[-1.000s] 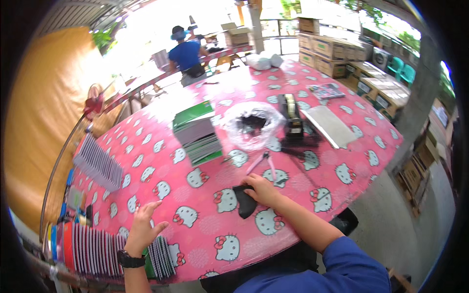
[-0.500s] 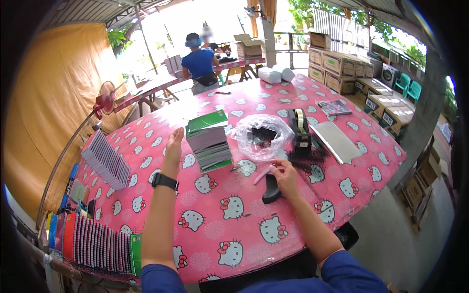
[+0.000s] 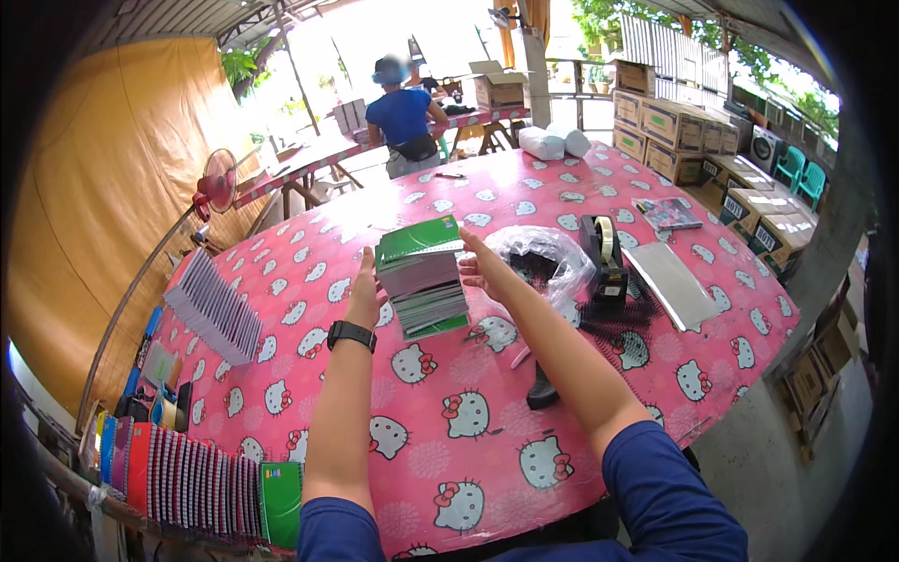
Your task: The person is manually threading a plastic spiral coil through the holes of green notebooks and then placing the finished notebooks into stacks on the table.
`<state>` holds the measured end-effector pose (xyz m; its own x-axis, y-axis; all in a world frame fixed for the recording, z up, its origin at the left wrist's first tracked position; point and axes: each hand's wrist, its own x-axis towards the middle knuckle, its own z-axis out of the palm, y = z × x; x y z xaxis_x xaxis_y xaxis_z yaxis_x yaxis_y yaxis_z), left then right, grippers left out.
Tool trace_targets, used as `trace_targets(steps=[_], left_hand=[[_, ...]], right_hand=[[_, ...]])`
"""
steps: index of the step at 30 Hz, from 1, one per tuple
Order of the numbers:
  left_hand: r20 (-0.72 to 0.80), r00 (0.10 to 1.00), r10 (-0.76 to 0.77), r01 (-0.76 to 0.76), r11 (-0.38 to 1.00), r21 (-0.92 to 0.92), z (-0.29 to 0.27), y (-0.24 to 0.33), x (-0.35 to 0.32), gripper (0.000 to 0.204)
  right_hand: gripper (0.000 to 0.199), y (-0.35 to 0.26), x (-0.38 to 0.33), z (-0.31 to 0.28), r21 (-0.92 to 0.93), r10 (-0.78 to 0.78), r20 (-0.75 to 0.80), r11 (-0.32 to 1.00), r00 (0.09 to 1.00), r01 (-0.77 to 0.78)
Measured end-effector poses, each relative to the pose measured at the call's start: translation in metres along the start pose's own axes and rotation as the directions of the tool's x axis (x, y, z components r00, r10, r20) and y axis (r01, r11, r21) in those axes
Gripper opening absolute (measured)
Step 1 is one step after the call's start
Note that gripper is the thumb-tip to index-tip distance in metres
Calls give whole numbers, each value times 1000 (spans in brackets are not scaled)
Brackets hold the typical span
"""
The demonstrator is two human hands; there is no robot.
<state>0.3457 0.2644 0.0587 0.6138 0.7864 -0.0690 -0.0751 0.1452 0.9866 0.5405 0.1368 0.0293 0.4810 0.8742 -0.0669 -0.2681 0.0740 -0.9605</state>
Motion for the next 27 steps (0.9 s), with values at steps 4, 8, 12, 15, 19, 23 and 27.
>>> trace_targets(steps=[4,8,12,15,19,23,27], left_hand=[[-45,999,2,-6,997,-82,-10,-14,2,59],[-109,991,74,-77,997,-22,-8,-29,-2,44],[-224,970,100,-148,967,-208,-14,-50,8,42],[-197,968,157,-196,959,-202,19,-55,-8,40],[-308,919,246,-325,915,-239,12,-68,-18,43],[-310,948,76,-202,894,-400,52,-71,-54,36],[-310,946,-98,-99,821,-563,34,-76,-63,27]], right_hand=[[100,-4,6,13,22,29,43,999,999,-30],[83,-8,3,21,-35,60,-4,998,998,-60],[73,-10,5,24,-59,102,-93,992,990,-108],[66,-9,10,4,-26,135,-145,990,980,-140],[58,-15,-9,18,93,178,-39,980,983,-174],[49,4,-36,-8,265,150,-45,955,988,-133],[40,20,-55,14,335,124,-33,936,992,-106]])
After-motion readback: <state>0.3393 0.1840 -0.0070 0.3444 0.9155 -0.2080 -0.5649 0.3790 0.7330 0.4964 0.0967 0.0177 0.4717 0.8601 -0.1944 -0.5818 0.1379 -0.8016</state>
